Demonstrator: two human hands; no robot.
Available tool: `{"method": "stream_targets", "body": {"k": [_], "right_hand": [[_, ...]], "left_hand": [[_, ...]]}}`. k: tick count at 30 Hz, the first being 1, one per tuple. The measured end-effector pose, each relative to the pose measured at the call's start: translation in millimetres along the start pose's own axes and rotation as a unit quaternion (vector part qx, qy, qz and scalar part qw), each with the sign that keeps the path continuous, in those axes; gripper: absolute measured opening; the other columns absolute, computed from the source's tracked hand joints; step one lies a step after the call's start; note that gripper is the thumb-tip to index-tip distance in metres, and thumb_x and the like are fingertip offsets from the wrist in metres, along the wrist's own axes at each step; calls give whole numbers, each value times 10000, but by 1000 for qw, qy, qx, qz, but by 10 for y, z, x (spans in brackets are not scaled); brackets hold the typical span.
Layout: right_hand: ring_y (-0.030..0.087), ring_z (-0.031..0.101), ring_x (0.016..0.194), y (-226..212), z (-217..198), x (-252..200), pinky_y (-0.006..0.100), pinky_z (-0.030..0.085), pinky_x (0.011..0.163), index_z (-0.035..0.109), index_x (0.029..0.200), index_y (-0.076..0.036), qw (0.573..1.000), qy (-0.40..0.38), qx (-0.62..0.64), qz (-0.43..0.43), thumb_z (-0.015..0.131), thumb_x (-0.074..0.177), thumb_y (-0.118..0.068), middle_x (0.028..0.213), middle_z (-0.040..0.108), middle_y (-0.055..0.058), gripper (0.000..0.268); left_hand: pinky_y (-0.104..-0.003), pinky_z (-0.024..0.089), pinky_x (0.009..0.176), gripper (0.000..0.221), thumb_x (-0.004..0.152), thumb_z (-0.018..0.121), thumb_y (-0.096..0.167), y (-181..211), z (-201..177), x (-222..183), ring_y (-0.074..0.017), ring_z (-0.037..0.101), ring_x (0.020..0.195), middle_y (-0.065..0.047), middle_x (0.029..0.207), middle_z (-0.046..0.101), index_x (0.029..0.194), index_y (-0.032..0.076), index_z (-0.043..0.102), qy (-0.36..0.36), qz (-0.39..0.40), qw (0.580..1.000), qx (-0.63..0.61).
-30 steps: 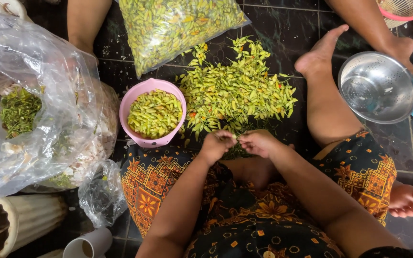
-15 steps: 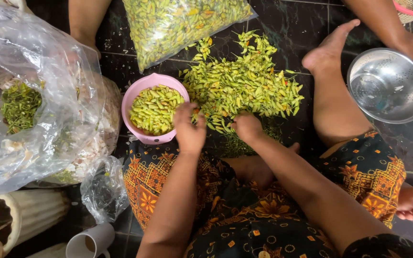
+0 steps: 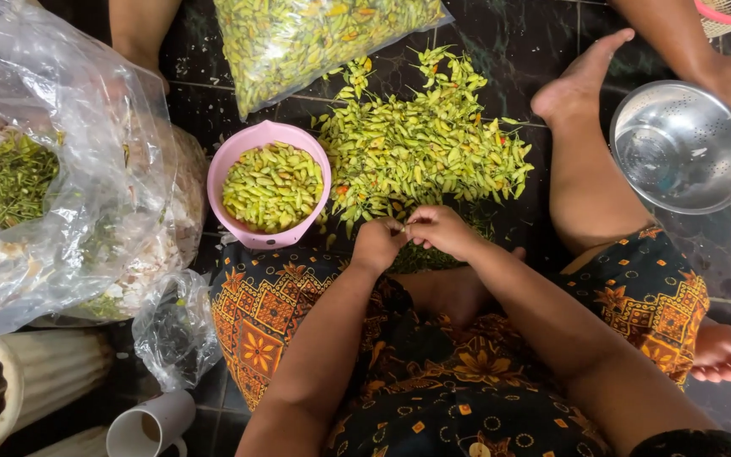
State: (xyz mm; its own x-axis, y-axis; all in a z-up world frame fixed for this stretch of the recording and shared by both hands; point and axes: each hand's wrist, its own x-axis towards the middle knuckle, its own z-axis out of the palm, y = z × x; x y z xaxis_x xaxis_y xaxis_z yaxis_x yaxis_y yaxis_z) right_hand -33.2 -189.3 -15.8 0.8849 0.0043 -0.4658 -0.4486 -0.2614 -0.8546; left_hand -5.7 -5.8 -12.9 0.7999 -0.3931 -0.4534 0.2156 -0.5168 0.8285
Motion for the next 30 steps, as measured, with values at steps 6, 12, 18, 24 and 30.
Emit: {"method": "stream_targets", "body": {"k": [6,12,18,24,30], "right_hand": [[137,693,722,144,-131,6,284,617,641,711,1014,11,969,-17,223,105,687,893,-118,833,709,95,179],[386,701,1048,199,-331,43,502,623,767,666,1270,45,971,41,-236,17,686,959,-160,1154,678,241,373],[359,714,847,134,-109,-84,444,616,653,742,1107,39,941,41,-333,-50,672,981,-137,1035,663,239,228],[298,725,810,28,-81,-191,407,580,611,781,1098,-41,972,17,-236,-13,689,984,-230,983,738,182,239],[251,696,817,340,-5,-64,398,542,696,809,944,-71,995,-6,-86,55,740,879,-239,857,724,138,194]], "left_hand": [[-433,547,895,117,894,779,112,-21,30,-19,-319,721,984,-181,953,764,989,45,791,-5,88,994,-69],[-373,585,811,287,1021,625,170,-29,11,73,-204,706,899,-141,952,763,1244,-1,681,5,13,997,-74],[-322,637,774,321,1030,539,140,-35,-55,96,-194,709,889,-158,1007,706,1296,-22,614,-20,-54,989,-135],[-337,640,766,623,941,717,387,-159,-51,165,-221,697,885,-211,970,716,1293,-118,618,-66,-129,979,-143],[-385,627,756,557,865,823,322,-232,63,215,-219,703,803,-184,856,717,1237,-66,676,-36,-61,992,-103]]}}
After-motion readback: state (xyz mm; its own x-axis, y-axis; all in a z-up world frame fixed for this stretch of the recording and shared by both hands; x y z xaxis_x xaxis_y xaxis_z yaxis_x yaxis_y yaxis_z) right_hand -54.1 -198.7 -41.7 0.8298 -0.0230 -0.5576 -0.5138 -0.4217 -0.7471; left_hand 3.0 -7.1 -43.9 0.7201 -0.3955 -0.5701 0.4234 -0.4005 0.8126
